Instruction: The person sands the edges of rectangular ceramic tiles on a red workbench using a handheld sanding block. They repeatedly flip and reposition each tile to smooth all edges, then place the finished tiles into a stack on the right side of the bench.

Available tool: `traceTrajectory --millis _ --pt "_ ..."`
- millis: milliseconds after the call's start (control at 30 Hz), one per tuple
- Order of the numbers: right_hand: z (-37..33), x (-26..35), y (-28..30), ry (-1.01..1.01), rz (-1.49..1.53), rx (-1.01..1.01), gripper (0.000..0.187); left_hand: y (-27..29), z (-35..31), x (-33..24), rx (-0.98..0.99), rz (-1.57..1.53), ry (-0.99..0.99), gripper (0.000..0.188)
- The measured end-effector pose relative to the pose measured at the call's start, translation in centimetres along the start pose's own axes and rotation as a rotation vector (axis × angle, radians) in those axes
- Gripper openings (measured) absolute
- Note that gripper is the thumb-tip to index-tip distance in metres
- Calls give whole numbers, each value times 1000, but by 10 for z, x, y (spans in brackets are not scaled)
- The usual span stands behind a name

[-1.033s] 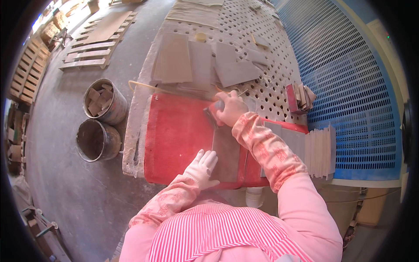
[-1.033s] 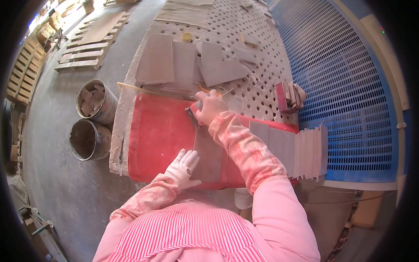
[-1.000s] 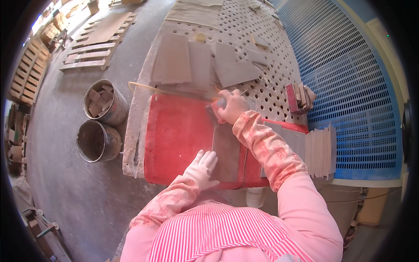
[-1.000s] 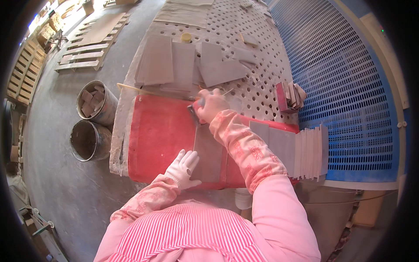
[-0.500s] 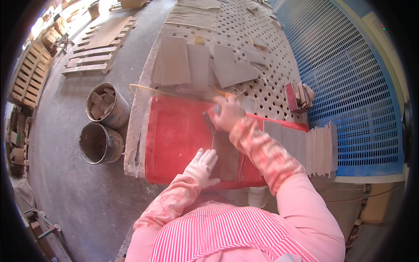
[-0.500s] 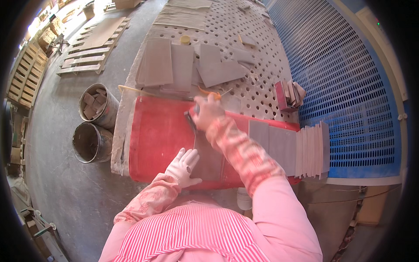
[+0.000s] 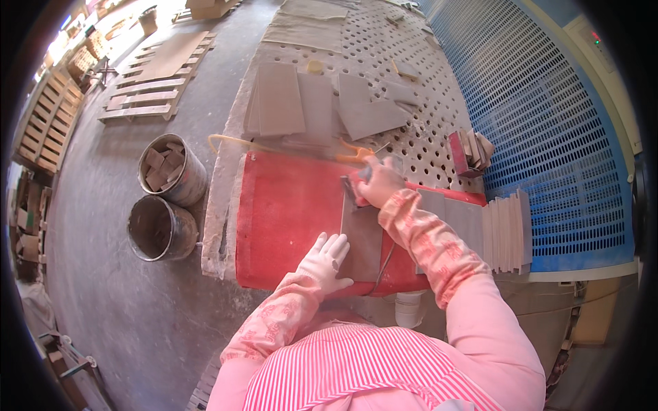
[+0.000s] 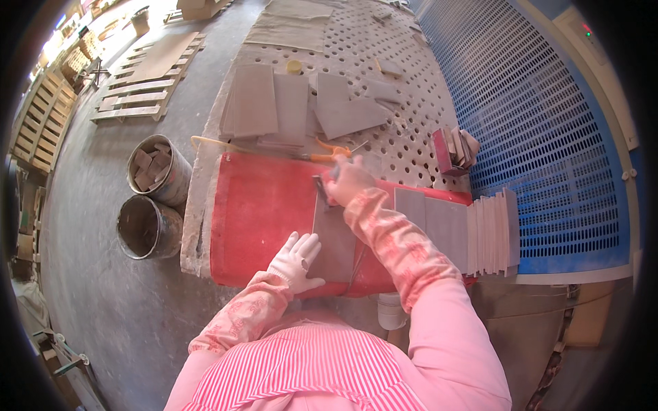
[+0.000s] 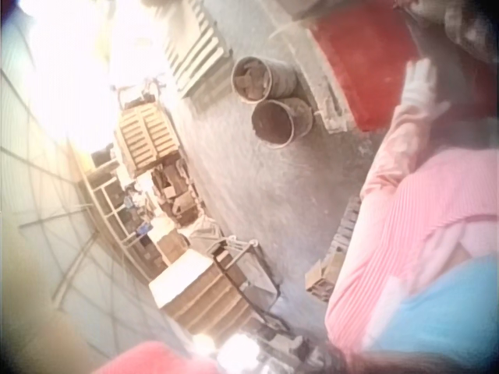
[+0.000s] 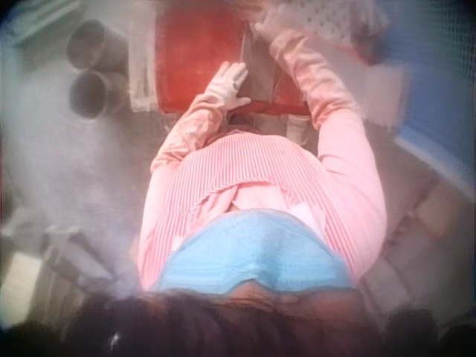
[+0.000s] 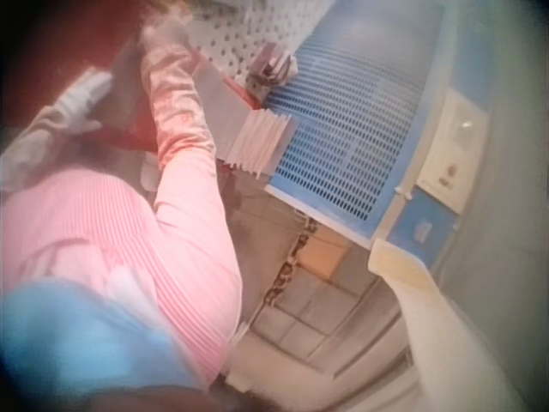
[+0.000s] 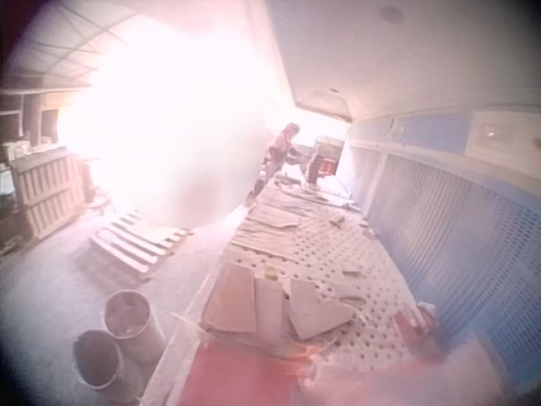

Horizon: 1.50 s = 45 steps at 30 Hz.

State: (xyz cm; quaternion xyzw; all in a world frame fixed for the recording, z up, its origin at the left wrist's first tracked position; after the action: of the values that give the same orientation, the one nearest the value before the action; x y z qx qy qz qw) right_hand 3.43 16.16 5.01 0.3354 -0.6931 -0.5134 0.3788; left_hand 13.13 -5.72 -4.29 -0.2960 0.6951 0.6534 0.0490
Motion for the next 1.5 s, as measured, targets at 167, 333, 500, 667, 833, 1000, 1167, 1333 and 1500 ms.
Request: traceTrajectory --millis 167,333,500,667,833,1000,1167,1333,1500 --pt "35 13 4 -63 159 -34 62 -1 0 0 26 17 28 103" --pt "2 -43 5 -133 90 -97 60 -2 0 -1 5 25 6 104" --pt "-106 -55 -15 106 22 -36 56 -5 1 2 -10 15 7 103" --pt "-66 -45 -7 253 54 -100 55 -8 3 3 -26 -10 9 103" --pt "18 -49 0 295 90 5 55 -4 1 2 -87 -94 32 103" --pt "-22 -69 7 465 -20 184 57 -2 3 4 -78 -71 57 102" --pt "1 -49 6 294 -10 16 57 -2 4 4 -98 -75 50 103" --pt "41 -7 -4 229 87 -56 59 -3 5 5 -78 -43 75 101" --pt "0 -42 6 100 72 -157 59 -3 3 3 -118 -40 52 102"
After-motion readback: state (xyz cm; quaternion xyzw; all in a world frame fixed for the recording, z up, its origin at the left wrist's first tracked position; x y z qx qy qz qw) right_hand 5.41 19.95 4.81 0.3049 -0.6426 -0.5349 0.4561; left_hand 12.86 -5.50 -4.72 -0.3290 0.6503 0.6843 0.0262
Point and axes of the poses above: each hand's wrist, its own z-axis towards the middle knuckle, its own y-axis out of the back of the hand, x = y × z, the point moved 6 cm from there along z, towards the middle knuckle, and after that the axes turned 1 degree about -y, right-handed, at the moved point
